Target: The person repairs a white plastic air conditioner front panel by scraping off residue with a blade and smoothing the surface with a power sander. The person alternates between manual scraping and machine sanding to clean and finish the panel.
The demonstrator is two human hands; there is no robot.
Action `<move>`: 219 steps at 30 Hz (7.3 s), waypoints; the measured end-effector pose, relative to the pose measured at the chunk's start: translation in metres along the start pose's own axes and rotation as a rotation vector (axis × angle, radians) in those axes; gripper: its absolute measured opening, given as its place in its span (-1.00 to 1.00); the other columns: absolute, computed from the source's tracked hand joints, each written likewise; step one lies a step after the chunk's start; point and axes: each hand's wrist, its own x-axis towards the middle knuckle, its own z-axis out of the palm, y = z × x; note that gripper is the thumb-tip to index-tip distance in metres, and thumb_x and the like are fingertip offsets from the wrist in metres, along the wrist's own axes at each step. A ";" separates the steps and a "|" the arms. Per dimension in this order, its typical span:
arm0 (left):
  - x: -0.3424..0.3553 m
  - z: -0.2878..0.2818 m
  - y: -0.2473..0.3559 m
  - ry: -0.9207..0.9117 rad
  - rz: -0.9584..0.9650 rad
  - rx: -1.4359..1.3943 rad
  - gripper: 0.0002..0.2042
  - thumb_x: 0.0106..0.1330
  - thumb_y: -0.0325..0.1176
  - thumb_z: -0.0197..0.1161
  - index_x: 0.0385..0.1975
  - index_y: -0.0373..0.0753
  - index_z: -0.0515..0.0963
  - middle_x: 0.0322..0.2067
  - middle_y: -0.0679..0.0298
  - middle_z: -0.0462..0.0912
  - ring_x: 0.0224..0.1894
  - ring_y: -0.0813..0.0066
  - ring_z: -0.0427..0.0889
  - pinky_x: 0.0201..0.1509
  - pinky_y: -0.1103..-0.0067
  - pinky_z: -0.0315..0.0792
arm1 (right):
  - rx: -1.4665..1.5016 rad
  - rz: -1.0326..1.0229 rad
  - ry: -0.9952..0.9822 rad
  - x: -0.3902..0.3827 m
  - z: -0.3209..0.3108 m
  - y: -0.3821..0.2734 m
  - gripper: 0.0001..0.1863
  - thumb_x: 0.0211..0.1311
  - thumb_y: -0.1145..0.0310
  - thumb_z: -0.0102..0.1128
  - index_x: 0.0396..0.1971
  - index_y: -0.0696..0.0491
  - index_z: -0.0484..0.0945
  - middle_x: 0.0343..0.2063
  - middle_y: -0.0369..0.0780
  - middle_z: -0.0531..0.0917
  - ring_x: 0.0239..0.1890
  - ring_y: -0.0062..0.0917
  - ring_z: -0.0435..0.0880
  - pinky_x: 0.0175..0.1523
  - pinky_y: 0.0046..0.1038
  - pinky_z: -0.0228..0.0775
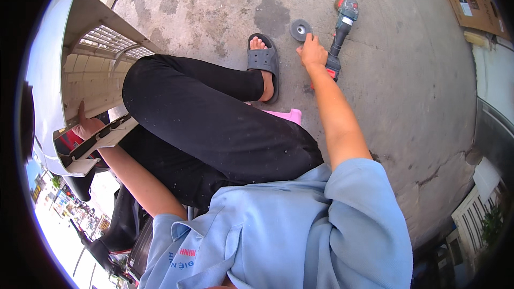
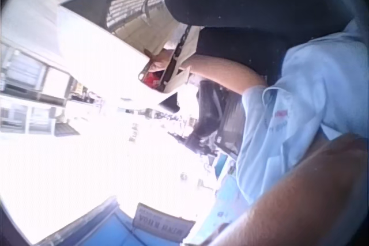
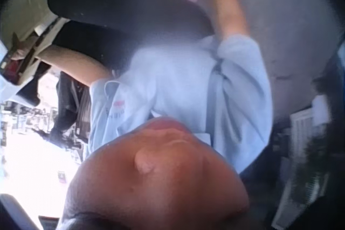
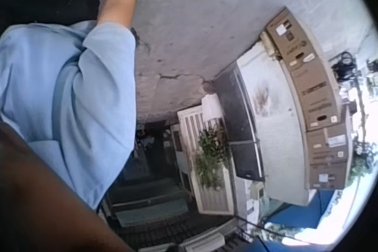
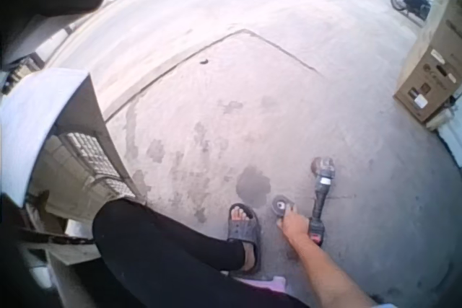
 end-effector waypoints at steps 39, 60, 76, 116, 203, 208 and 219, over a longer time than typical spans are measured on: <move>0.133 -0.097 -0.121 0.000 0.320 0.744 -0.40 0.17 -0.01 0.53 0.09 -0.36 0.66 0.12 0.04 0.70 0.17 0.15 0.66 0.26 0.31 0.50 | 0.688 0.284 0.287 -0.048 -0.100 0.090 -0.12 0.16 -0.03 0.50 0.32 0.27 0.40 0.16 0.04 0.61 0.22 -0.31 0.59 0.26 -0.30 0.42; 0.107 -0.140 -0.088 -0.046 0.131 0.490 -0.64 0.24 -0.46 0.44 0.03 -0.40 0.61 0.04 0.06 0.68 -0.04 0.21 0.71 0.11 0.39 0.68 | 0.695 0.765 0.339 -0.082 0.020 0.302 -0.49 -0.08 0.25 0.52 -0.05 0.08 0.68 -0.18 -0.10 0.79 -0.12 -0.28 0.79 0.07 -0.26 0.55; 0.065 -0.067 -0.038 -0.122 -0.049 0.127 -0.67 0.27 -0.51 0.41 0.04 -0.37 0.60 0.09 -0.03 0.64 0.05 0.19 0.68 0.21 0.42 0.58 | 0.814 0.769 0.128 -0.144 0.084 0.254 -0.42 0.02 0.19 0.55 0.05 0.08 0.60 -0.15 -0.08 0.78 -0.10 -0.19 0.77 0.10 -0.22 0.54; -0.030 0.118 0.098 -1.207 0.245 0.191 -0.59 0.15 -0.40 0.54 0.04 -0.19 0.72 0.02 0.11 0.75 0.03 0.26 0.76 0.18 0.41 0.61 | 0.335 0.777 0.050 -0.028 0.087 0.101 -0.60 0.44 0.33 0.10 0.17 0.20 0.36 0.09 0.03 0.64 0.06 -0.12 0.70 0.13 -0.15 0.55; -0.063 0.135 0.067 -1.189 0.399 0.079 -0.62 0.19 -0.60 0.40 0.03 -0.19 0.73 -0.06 0.11 0.79 0.02 0.11 0.77 0.22 0.36 0.59 | 0.862 -0.694 0.194 -0.333 -0.269 -0.210 -0.76 0.56 0.32 0.12 -0.26 0.21 0.52 -0.66 -0.37 0.51 -0.63 -0.83 0.42 -0.54 -0.66 0.19; -0.063 0.132 0.067 -1.200 0.407 0.074 -0.61 0.19 -0.63 0.37 0.04 -0.19 0.72 -0.06 0.09 0.78 0.02 0.12 0.76 0.19 0.38 0.58 | 0.842 -0.679 0.258 -0.325 -0.273 -0.207 -0.85 0.47 0.42 0.21 -0.28 0.20 0.57 -0.66 -0.26 0.55 -0.70 -0.65 0.44 -0.56 -0.58 0.21; -0.062 0.130 0.067 -1.191 0.428 0.116 -0.66 0.25 -0.52 0.39 0.04 -0.13 0.73 -0.05 0.15 0.80 0.03 0.17 0.77 0.18 0.40 0.60 | 0.865 -0.762 0.298 -0.317 -0.273 -0.207 -0.90 0.41 0.45 0.26 -0.29 0.16 0.58 -0.65 -0.23 0.56 -0.71 -0.52 0.45 -0.56 -0.53 0.21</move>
